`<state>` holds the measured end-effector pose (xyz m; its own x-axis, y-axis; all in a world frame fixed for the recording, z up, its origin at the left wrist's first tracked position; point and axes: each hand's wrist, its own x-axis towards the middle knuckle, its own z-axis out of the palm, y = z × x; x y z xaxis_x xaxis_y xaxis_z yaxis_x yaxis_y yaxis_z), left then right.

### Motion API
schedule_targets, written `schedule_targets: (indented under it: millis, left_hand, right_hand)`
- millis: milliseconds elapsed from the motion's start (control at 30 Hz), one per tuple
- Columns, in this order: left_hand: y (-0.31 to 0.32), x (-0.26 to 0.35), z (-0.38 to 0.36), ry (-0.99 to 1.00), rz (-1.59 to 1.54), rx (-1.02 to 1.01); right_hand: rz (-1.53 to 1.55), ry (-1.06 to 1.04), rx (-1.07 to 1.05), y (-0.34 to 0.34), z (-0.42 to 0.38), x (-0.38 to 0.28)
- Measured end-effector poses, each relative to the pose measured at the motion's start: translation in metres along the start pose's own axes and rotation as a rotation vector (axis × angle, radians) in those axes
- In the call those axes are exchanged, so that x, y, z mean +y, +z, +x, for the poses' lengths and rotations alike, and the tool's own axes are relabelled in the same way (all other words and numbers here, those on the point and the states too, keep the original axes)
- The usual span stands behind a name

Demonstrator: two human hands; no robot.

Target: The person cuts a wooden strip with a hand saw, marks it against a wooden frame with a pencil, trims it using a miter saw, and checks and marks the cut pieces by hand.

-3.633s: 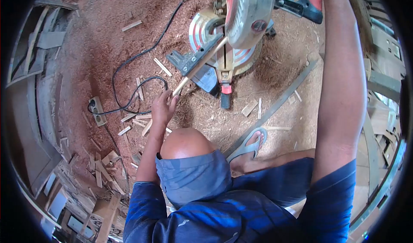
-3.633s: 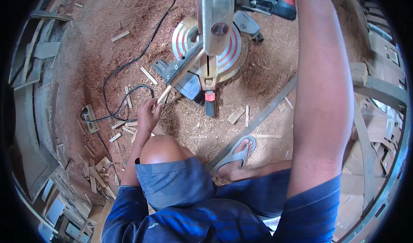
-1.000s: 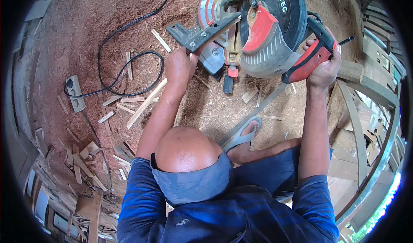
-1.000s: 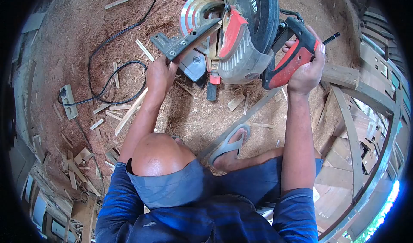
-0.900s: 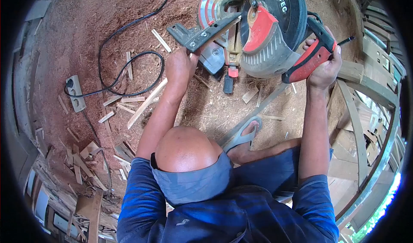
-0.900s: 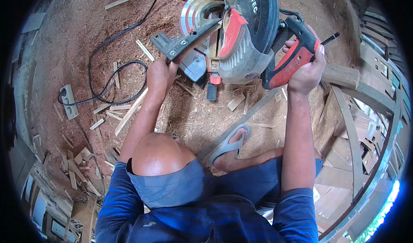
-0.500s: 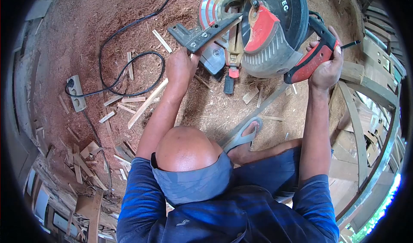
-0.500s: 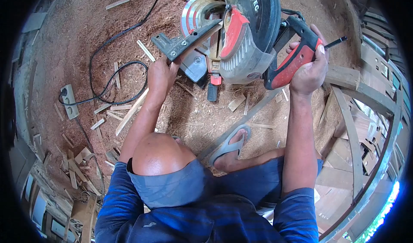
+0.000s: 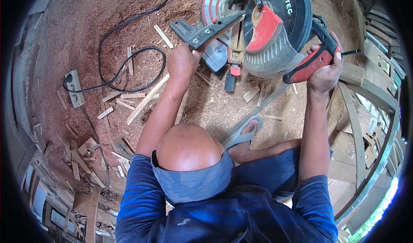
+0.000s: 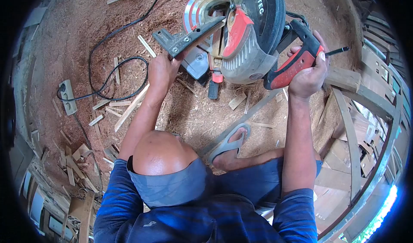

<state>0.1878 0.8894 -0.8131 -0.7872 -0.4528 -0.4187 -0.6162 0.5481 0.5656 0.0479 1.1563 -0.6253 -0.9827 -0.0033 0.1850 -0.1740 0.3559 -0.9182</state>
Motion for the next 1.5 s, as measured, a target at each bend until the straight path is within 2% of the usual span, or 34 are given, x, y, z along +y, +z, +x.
schedule_targets:
  millis: [233,633,1133,1500]
  left_hand:
    - [0.007,-0.008,0.001,0.068,0.01,0.045]
    - [-0.003,0.003,0.0,-0.045,0.009,-0.032]
    - [0.006,-0.007,0.0,0.035,-0.036,0.024]
    - [0.001,0.0,0.0,-0.027,-0.024,-0.01]
  right_hand:
    - [-0.008,0.0,0.003,0.0,-0.006,0.005]
    - [-0.057,-0.022,0.02,0.001,-0.011,0.01]
    - [-0.04,-0.035,0.031,0.002,-0.018,0.018]
    - [-0.049,-0.066,0.058,0.005,-0.023,0.024]
